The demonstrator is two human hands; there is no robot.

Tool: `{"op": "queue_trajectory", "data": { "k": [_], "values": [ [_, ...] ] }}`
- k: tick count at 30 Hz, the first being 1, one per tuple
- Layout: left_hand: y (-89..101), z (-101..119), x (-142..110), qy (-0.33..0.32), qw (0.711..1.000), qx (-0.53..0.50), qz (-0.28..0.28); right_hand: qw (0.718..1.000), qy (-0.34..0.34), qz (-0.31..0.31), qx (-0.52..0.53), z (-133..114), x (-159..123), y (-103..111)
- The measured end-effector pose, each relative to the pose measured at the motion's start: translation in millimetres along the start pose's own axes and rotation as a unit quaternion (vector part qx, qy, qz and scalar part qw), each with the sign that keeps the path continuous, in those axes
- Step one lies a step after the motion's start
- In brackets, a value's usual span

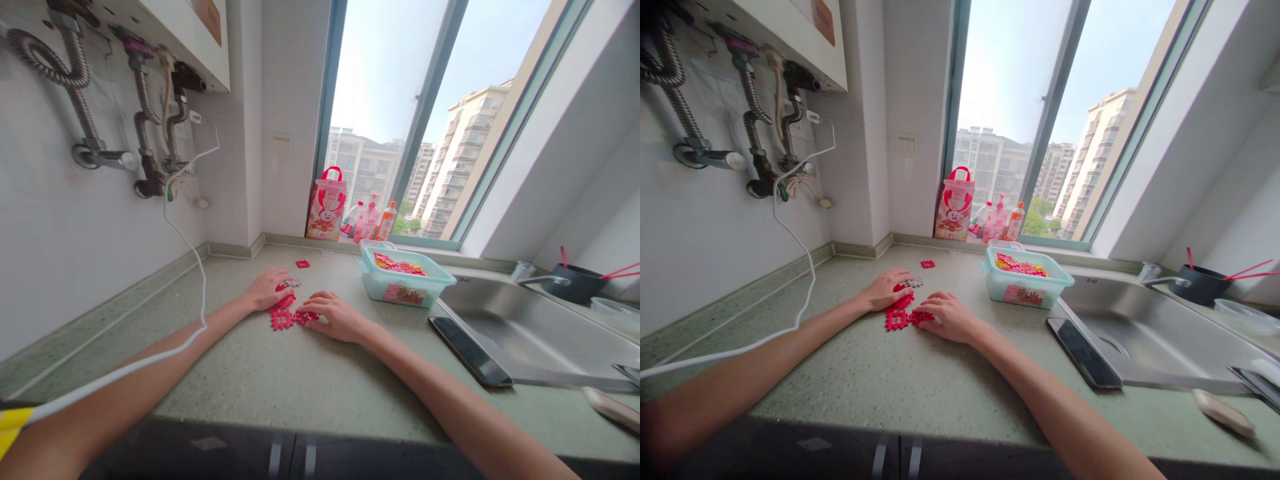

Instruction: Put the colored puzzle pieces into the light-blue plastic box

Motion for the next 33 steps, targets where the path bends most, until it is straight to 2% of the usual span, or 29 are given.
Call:
{"op": "queue_trajectory", "data": {
  "k": [3, 7, 10, 12, 14, 18, 22, 24, 27, 29, 30, 33],
  "values": [
    [-4.8, -3.1, 1.6, 0.009, 0.999, -0.002, -0.049, 1.000, -0.006, 0.004, 0.015, -2.0, 1.6, -1.9],
    [-1.6, -1.2, 2.1, 0.020, 0.999, -0.023, -0.023, 1.000, -0.007, 0.005, 0.010, -5.8, 0.3, -0.5],
    [2.7, 0.2, 1.8, 0.046, 0.999, -0.028, -0.008, 0.999, 0.027, 0.016, -0.012, -6.6, -1.8, 5.7],
    [4.3, -0.4, 1.8, 0.056, 0.998, -0.027, -0.001, 0.997, 0.043, 0.042, -0.045, -0.6, -4.5, 14.4],
    [4.8, -1.8, 2.1, 0.059, 0.998, -0.032, 0.004, 0.991, 0.031, 0.093, -0.085, 13.6, -10.0, 28.5],
    [4.2, -3.8, 3.0, 0.057, 0.997, -0.055, 0.006, 0.956, -0.077, 0.234, -0.157, 61.0, -35.1, 67.6],
    [4.1, -3.3, 2.3, 0.029, 0.997, -0.069, -0.012, 0.870, -0.247, 0.362, -0.226, 105.1, -69.6, 99.6],
    [4.3, -3.1, 1.3, 0.009, 0.997, -0.072, -0.018, 0.845, -0.320, 0.353, -0.243, 117.7, -81.9, 106.0],
    [3.9, -3.4, -0.6, -0.018, 0.997, -0.074, -0.029, 0.858, -0.389, 0.234, -0.241, 125.1, -88.8, 104.9],
    [3.2, -3.4, -2.1, -0.032, 0.997, -0.066, -0.036, 0.868, -0.389, 0.180, -0.250, 122.8, -86.4, 101.4],
    [3.0, -3.0, -2.9, -0.039, 0.997, -0.056, -0.038, 0.870, -0.376, 0.181, -0.263, 119.6, -83.4, 99.6],
    [3.9, 0.4, -4.9, -0.062, 0.997, -0.020, -0.041, 0.878, -0.303, 0.234, -0.287, 102.3, -69.1, 90.8]
  ]
}}
Point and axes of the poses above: each hand's wrist, its own x-axis towards the middle knuckle, its own y-axis out of the back of the hand, z = x × y, the point moved 1 cm from there along x, towards the middle knuckle, and after that the axes turned 6 degrees about -x, right-handed, at the moved point
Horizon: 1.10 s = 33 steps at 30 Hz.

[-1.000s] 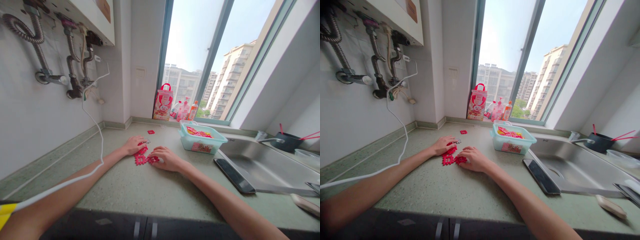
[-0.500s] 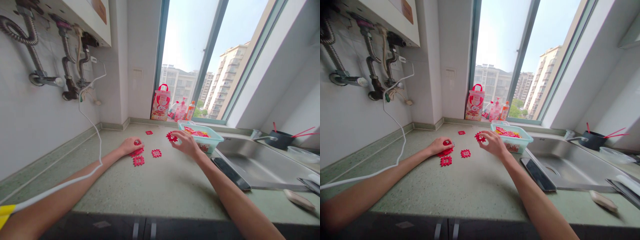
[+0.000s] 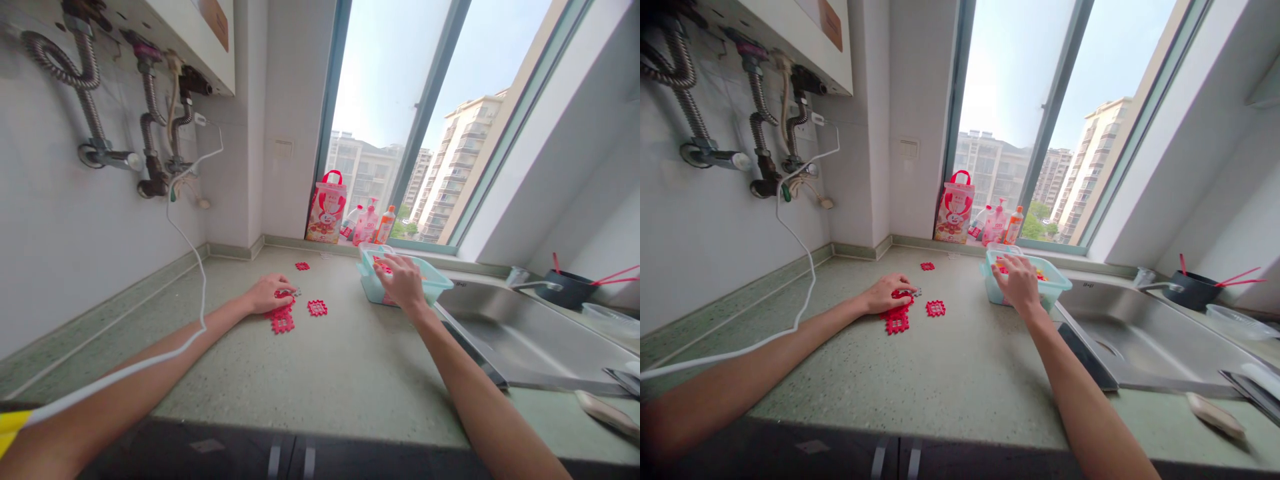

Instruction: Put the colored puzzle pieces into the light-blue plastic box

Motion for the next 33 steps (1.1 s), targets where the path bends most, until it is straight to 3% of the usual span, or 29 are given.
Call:
{"op": "queue_trajectory", "data": {
  "k": [3, 6, 10, 14, 19, 27, 30, 33],
  "values": [
    [2.5, 6.1, -1.0, -0.027, 0.999, 0.021, -0.020, 0.990, 0.111, -0.013, 0.087, -37.9, -9.2, -4.5],
    [4.3, 12.7, -2.6, -0.067, 0.996, 0.002, -0.067, 0.960, 0.196, -0.123, 0.159, -78.2, -25.5, -19.6],
    [4.5, 20.2, -6.8, -0.107, 0.987, -0.047, -0.113, 0.927, 0.196, -0.270, 0.172, -107.7, -42.1, -45.1],
    [4.5, 23.3, -8.9, -0.121, 0.985, -0.063, -0.104, 0.920, 0.142, -0.336, 0.145, -101.1, -43.2, -56.8],
    [1.2, 17.3, -6.9, -0.091, 0.990, -0.027, -0.100, 0.942, 0.081, -0.308, 0.101, -73.4, -39.1, -56.3],
    [-2.9, 9.0, -4.8, -0.059, 0.995, -0.011, -0.085, 0.941, 0.113, -0.272, 0.168, -68.6, -39.5, -57.9],
    [-3.3, 7.2, -4.1, -0.054, 0.995, -0.014, -0.081, 0.955, 0.146, -0.220, 0.136, -75.0, -34.8, -46.5],
    [-3.8, 6.2, -3.9, -0.050, 0.995, -0.014, -0.082, 0.969, 0.184, -0.121, 0.114, -71.5, -22.7, -25.8]
  ]
}}
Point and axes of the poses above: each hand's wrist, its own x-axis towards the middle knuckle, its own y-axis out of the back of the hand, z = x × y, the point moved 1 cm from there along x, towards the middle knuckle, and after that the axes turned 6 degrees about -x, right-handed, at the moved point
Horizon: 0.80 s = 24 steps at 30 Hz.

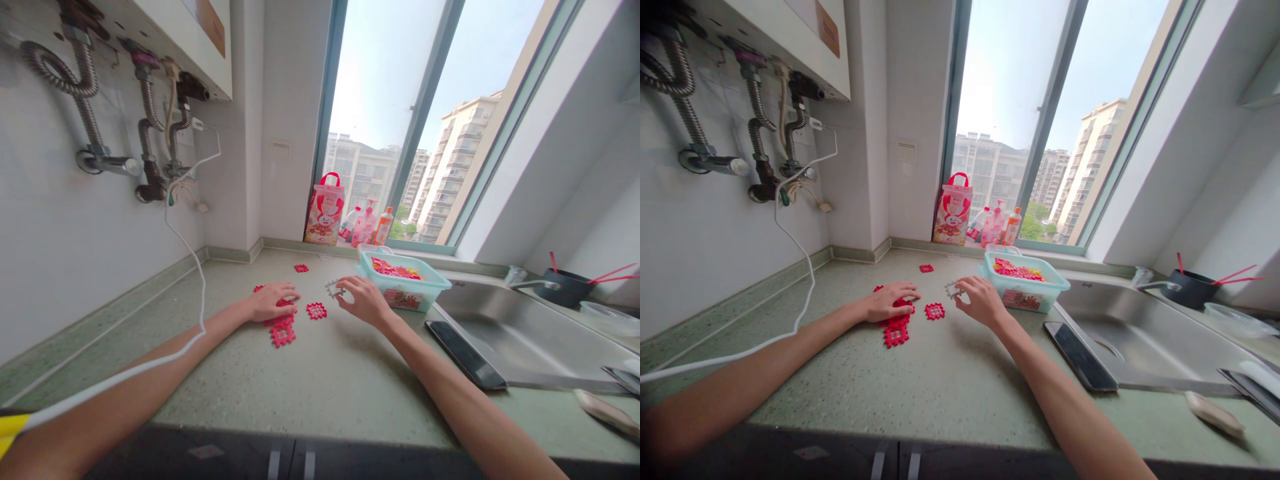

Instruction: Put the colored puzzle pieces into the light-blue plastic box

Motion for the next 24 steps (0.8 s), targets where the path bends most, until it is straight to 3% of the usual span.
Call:
{"op": "queue_trajectory", "data": {
  "k": [3, 6, 10, 14, 18, 21, 24],
  "values": [
    [-0.6, -1.0, -0.1, 0.006, 1.000, -0.001, -0.001, 0.994, -0.039, 0.085, -0.061, 24.3, -0.3, 30.1],
    [-1.2, -2.0, 0.1, 0.003, 1.000, -0.004, -0.001, 0.962, -0.176, 0.143, -0.155, 68.6, -14.2, 57.7],
    [-1.1, -1.5, 0.7, 0.003, 1.000, -0.006, -0.004, 0.906, -0.328, 0.117, -0.240, 122.1, -43.8, 80.2],
    [0.1, 0.8, 0.8, 0.011, 1.000, 0.003, -0.008, 0.871, -0.417, 0.040, -0.257, 143.7, -61.7, 85.6],
    [0.4, 1.7, 0.3, 0.012, 1.000, 0.003, -0.004, 0.865, -0.435, -0.006, -0.249, 146.0, -63.9, 84.0],
    [0.1, 1.3, 0.0, 0.010, 1.000, -0.003, 0.002, 0.876, -0.399, 0.044, -0.267, 138.6, -56.7, 85.8],
    [0.1, 1.1, -0.1, 0.006, 1.000, -0.008, 0.003, 0.908, -0.313, 0.118, -0.253, 115.9, -40.5, 85.3]
  ]
}}
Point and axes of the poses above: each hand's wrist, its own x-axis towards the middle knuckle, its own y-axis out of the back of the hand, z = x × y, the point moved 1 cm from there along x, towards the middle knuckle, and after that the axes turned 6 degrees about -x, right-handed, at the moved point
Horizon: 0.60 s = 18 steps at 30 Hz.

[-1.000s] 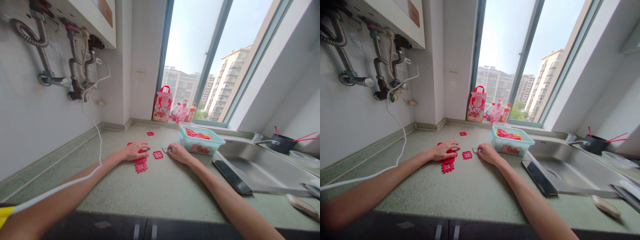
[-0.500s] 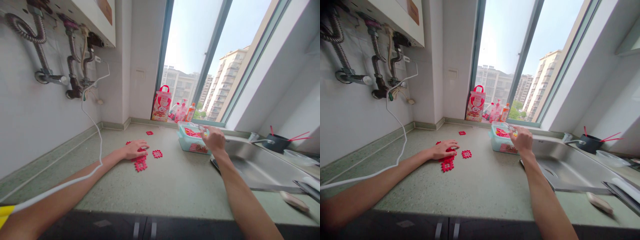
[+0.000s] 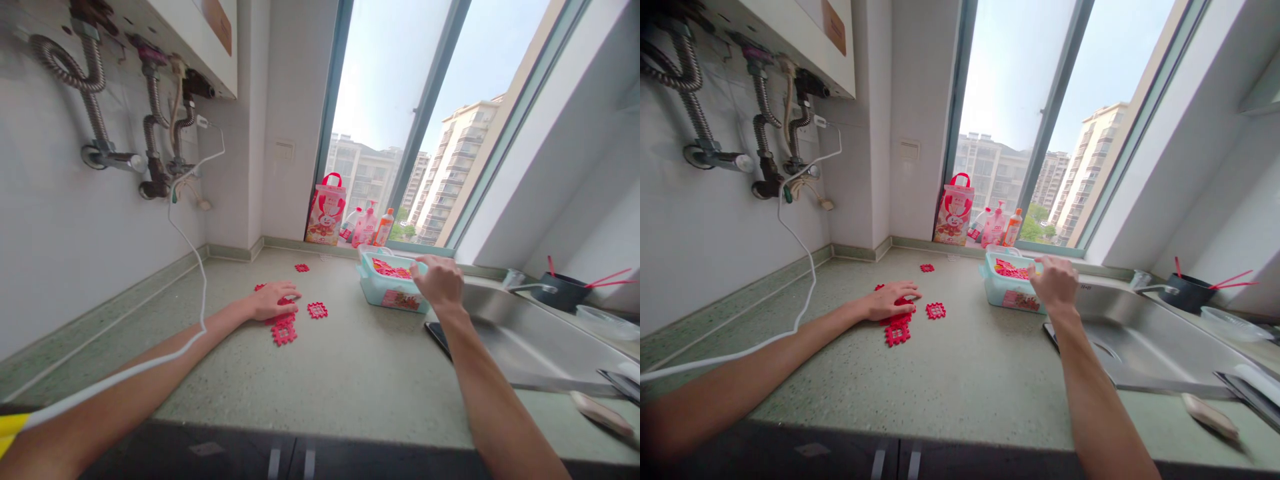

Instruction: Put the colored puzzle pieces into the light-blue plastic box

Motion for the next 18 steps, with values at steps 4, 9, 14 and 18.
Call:
{"op": "queue_trajectory", "data": {
  "k": [4, 9, 14, 18],
  "values": [
    [0.7, 1.1, 0.3, 0.004, 1.000, 0.003, -0.005, 0.981, 0.147, 0.040, 0.122, -64.2, -17.3, 13.6],
    [1.7, 3.5, 0.8, 0.003, 1.000, 0.005, -0.002, 0.899, 0.359, -0.091, 0.232, -146.4, -66.9, 11.4],
    [2.0, 4.2, 1.2, 0.007, 1.000, 0.008, -0.004, 0.851, 0.379, -0.225, 0.286, -166.9, -92.6, -9.9],
    [1.5, 2.3, 1.4, 0.013, 1.000, 0.006, -0.005, 0.849, 0.338, -0.248, 0.321, -152.2, -88.6, -25.9]
  ]
}}
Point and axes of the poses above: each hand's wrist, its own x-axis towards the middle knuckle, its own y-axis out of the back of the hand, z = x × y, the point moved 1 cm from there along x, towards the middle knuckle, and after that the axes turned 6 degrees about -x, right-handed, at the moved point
